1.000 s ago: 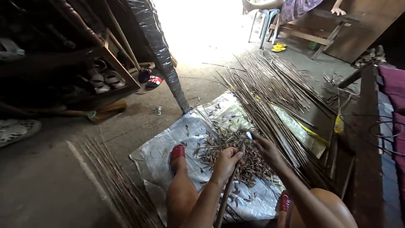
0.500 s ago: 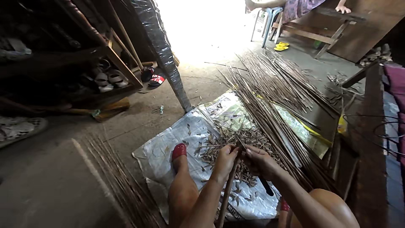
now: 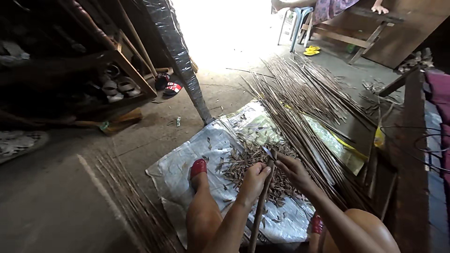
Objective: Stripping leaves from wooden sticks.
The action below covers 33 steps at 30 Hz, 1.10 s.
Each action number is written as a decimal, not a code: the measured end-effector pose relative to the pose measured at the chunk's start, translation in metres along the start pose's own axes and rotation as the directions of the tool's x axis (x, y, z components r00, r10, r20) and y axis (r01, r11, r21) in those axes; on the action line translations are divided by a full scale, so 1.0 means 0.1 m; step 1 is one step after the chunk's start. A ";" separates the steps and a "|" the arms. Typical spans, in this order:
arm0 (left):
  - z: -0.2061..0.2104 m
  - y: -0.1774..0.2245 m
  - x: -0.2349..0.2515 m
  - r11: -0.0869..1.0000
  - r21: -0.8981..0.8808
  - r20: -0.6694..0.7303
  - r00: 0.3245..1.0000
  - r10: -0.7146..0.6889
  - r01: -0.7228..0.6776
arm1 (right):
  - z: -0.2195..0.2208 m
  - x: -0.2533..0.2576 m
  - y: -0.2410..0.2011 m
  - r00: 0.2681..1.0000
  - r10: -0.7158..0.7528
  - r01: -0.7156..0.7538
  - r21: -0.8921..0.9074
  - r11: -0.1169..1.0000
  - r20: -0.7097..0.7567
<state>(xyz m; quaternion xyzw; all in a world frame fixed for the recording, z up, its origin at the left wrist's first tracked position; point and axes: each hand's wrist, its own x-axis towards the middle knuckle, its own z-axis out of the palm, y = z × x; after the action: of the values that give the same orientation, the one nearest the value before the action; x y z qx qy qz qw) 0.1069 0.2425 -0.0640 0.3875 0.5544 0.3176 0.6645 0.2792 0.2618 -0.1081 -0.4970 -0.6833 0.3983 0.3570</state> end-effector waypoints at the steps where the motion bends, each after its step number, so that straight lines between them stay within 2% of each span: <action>1: 0.00 0.00 -0.01 1.000 0.012 -0.003 1.000 0.000 0.000 | -0.01 0.01 0.01 1.000 -0.011 0.011 -0.037 0.999 -0.016; 4: -0.01 -0.01 -0.02 0.998 0.069 -0.013 1.000 0.008 -0.008 | -0.04 0.02 0.01 0.994 0.051 -0.055 -0.039 0.998 -0.094; 6: -0.03 -0.02 -0.02 0.995 0.101 -0.020 1.000 0.017 -0.015 | -0.07 0.06 -0.01 0.963 0.186 -0.168 0.105 0.980 -0.194; 7: -0.03 -0.02 -0.02 0.994 0.107 -0.025 1.000 0.014 -0.011 | -0.07 0.08 -0.03 0.938 0.274 -0.220 0.243 0.945 -0.214; 9: -0.02 -0.02 -0.01 0.996 0.090 -0.046 0.999 0.010 -0.006 | -0.09 0.07 -0.12 0.889 0.450 -0.340 0.531 0.776 -0.089; 11: -0.03 0.00 0.01 0.999 0.044 -0.057 0.998 0.010 -0.008 | -0.08 0.02 -0.18 0.864 0.483 -0.437 0.686 0.581 0.140; 14: -0.03 0.01 0.01 1.000 -0.004 -0.064 0.998 0.012 -0.013 | -0.01 -0.06 -0.14 0.850 0.280 -0.525 0.750 0.403 0.445; 16: -0.01 0.00 0.02 1.000 0.008 -0.076 0.997 0.025 -0.025 | 0.02 -0.09 -0.14 0.818 0.189 -0.572 0.731 0.372 0.544; 18: -0.01 0.00 0.03 0.999 0.027 -0.091 0.995 0.029 -0.027 | 0.06 -0.11 -0.15 0.833 0.162 -0.545 0.736 0.400 0.529; 23: -0.01 -0.01 0.04 0.997 0.070 -0.115 0.992 0.041 -0.033 | 0.13 -0.12 -0.24 0.865 0.279 -0.501 0.702 0.507 0.416; 26: -0.01 0.00 0.04 0.996 0.087 -0.129 0.991 0.038 -0.027 | 0.14 -0.12 -0.30 0.895 0.328 -0.447 0.614 0.651 0.304; 30: 0.00 0.03 0.01 0.998 0.054 -0.129 0.991 0.027 -0.020 | 0.15 -0.11 -0.22 0.970 0.180 -0.226 0.328 0.917 0.164; 33: -0.02 0.03 0.01 0.998 0.052 -0.119 0.993 0.026 -0.020 | 0.14 -0.10 -0.11 0.992 0.032 -0.047 0.124 0.991 0.119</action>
<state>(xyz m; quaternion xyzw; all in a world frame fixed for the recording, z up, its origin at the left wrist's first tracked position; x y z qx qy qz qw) 0.1054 0.2452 -0.0620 0.3911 0.5966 0.3337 0.6163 0.2651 0.2473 -0.1054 -0.4627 -0.6663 0.4763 0.3392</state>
